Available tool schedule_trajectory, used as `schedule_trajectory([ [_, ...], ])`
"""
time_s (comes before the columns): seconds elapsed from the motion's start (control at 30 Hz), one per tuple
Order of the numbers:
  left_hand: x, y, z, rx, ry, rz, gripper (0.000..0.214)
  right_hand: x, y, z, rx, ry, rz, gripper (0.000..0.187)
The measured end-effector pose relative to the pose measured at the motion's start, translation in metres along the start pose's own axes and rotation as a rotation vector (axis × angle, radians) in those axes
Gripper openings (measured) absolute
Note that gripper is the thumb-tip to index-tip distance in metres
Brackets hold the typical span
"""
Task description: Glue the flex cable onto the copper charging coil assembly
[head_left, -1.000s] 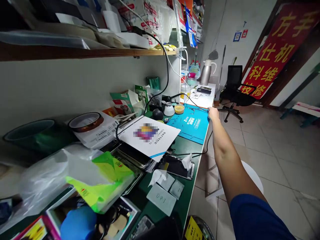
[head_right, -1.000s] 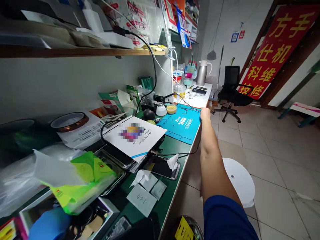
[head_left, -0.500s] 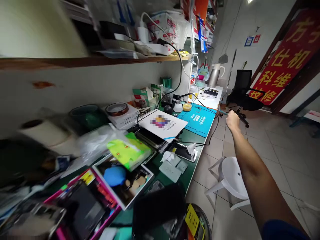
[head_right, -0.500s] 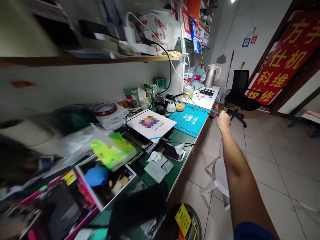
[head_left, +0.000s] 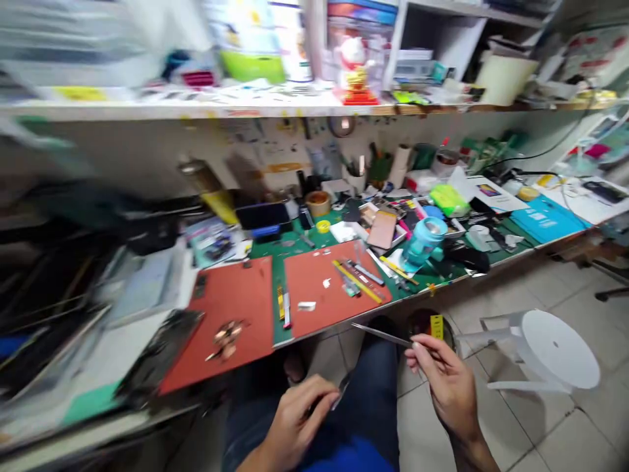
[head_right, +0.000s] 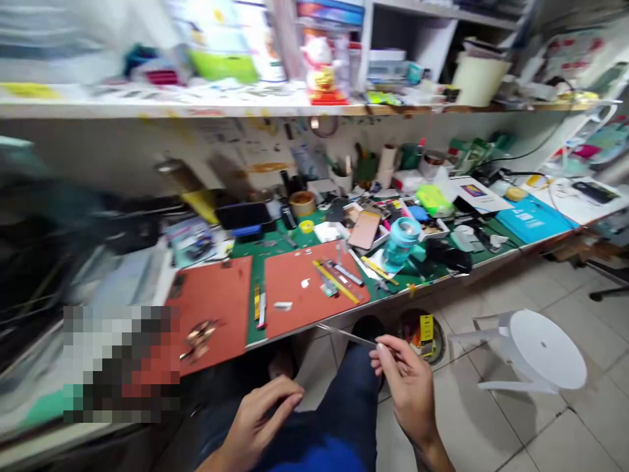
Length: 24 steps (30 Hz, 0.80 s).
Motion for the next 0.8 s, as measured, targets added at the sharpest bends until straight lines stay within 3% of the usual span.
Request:
schedule_trajectory([
  [0.07,-0.045,0.032,0.001,-0.019,-0.117,-0.159,0.014,0.061,0.023,0.027,-0.091,0.142,0.15,0.025],
  [0.13,-0.087,0.056,-0.003,0.009,-0.351,-0.308,0.031,0.104,0.042,0.056,-0.224,0.303,0.245,0.02],
  [0.23,-0.117,0.072,-0.008,0.075,-0.559,-0.302,0.05,0.143,0.072,0.09,-0.402,0.486,0.338,0.014],
  [0.37,-0.119,0.073,-0.013,0.192,-0.545,-0.235,0.046,0.177,0.108,0.11,-0.535,0.618,0.396,0.012],
  [0.5,-0.111,0.069,-0.008,0.266,-0.494,-0.264,0.033,0.202,0.121,0.113,-0.623,0.613,0.379,0.013],
  [0.57,-0.109,0.065,0.002,0.297,-0.445,-0.274,0.029,0.211,0.115,0.109,-0.602,0.52,0.354,0.011],
  [0.7,-0.105,0.055,0.025,0.32,-0.388,-0.252,0.031,0.227,0.089,0.083,-0.427,0.318,0.357,0.015],
  [0.8,-0.1,0.045,0.04,0.27,-0.367,-0.262,0.033,0.23,0.071,0.074,-0.429,0.247,0.315,0.016],
])
Point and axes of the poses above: each hand's wrist, its own y-axis away from the middle knuckle, its own x-axis out of the palm, z = x × y, the point moved 7 cm from there along -y, towards the middle knuckle, and after that the axes turned 10 degrees about x, right-handed, at the moved point
